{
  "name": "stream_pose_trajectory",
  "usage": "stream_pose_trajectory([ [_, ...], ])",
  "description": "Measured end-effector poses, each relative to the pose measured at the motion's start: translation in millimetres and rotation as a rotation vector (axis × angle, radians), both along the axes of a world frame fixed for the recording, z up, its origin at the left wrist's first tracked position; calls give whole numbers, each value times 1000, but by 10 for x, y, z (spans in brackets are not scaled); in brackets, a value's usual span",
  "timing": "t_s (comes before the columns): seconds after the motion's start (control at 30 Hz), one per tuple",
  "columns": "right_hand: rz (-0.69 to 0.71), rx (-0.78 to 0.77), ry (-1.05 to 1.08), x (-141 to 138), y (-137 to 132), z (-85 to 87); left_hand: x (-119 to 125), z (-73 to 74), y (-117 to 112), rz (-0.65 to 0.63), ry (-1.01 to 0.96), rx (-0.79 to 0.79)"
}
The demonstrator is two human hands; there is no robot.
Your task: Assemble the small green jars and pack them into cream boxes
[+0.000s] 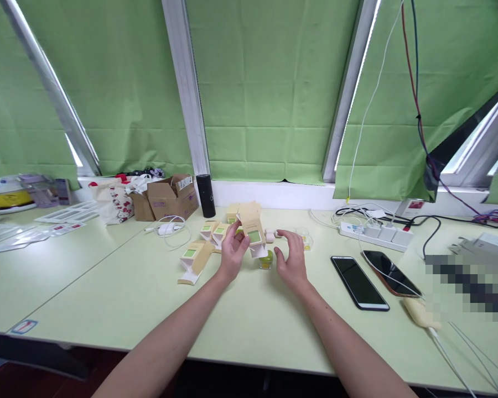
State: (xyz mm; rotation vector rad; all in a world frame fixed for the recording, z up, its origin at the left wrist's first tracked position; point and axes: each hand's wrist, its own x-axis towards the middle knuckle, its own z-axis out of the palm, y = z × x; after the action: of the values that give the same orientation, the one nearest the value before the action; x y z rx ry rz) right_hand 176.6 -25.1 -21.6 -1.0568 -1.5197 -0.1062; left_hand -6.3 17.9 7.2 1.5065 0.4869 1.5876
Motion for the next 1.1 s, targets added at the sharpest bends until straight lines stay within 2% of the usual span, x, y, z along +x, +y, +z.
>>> stream_pose_trajectory([
  [0.37, 226, -33, 33, -77, -76, 62, 1, -53, 53, 35, 41, -136],
  [0.63, 334, -90, 82, -86, -68, 41, 35, -89, 68, 39, 57, -104],
  [1.0, 352, -119, 181, -100, -61, 45, 65, -49, 2, 30, 154, -70],
  [1.1, 359, -134, 220, -99, -46, 44, 57, -29, -37, -8, 162, -58],
])
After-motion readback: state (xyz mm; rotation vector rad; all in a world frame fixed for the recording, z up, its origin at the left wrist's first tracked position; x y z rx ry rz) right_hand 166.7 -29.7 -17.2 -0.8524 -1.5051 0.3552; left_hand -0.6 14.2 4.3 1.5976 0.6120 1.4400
